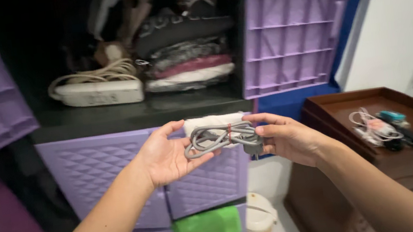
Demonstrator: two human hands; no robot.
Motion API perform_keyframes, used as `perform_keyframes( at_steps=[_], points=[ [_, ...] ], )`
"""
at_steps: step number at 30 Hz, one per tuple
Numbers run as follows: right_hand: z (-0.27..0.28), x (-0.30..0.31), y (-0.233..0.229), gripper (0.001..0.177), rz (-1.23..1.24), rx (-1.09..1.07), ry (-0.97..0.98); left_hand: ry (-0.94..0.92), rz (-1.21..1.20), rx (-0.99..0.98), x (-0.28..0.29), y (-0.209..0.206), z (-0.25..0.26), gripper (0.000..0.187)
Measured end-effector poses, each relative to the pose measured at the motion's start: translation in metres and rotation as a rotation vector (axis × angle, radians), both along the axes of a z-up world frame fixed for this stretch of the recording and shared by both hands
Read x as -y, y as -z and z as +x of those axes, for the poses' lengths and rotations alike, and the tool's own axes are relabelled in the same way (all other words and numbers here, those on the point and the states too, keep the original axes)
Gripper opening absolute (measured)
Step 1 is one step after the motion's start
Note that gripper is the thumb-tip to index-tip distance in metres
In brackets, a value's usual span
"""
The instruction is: The person picks up various cables and power adapters from a wooden side table and places them into an open purple storage cabinet. The person handles each item individually, moving them from the table to the cabinet repeatedly.
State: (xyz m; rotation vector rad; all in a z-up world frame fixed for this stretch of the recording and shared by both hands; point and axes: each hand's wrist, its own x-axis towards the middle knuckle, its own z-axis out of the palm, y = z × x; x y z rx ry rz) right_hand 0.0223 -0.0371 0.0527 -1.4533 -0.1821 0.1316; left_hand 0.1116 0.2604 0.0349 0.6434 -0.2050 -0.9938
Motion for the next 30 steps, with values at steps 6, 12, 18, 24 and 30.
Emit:
perform_keyframes(
  at_steps=[6, 12, 18, 24, 30],
  points=[
    [0.041, -0.082, -0.015, 0.058, -0.046, 0.123, -0.066, -0.112, -0.001, 0.082, -0.083, -0.027, 0.023, 0.074],
    [0.081, -0.142, -0.036, 0.052, -0.049, 0.188, -0.074, -0.313, 0.035, 0.239, -0.144, -0.052, 0.039, 0.059],
    [0.134, -0.181, -0.069, 0.053, 0.010, 0.265, -0.183, -0.618, -0.038, 0.362, -0.176, -0.060, 0.084, 0.030],
    [0.206, -0.224, -0.111, 0.056, -0.042, 0.329, -0.207, -1.001, -0.006, 0.559, -0.208, -0.070, 0.167, 0.047],
    [0.269, -0.273, -0.149, 0.066, -0.315, 0.434, -0.122, -1.232, 0.220, 0.583, -0.232, -0.093, 0.233, 0.057]
  ],
)
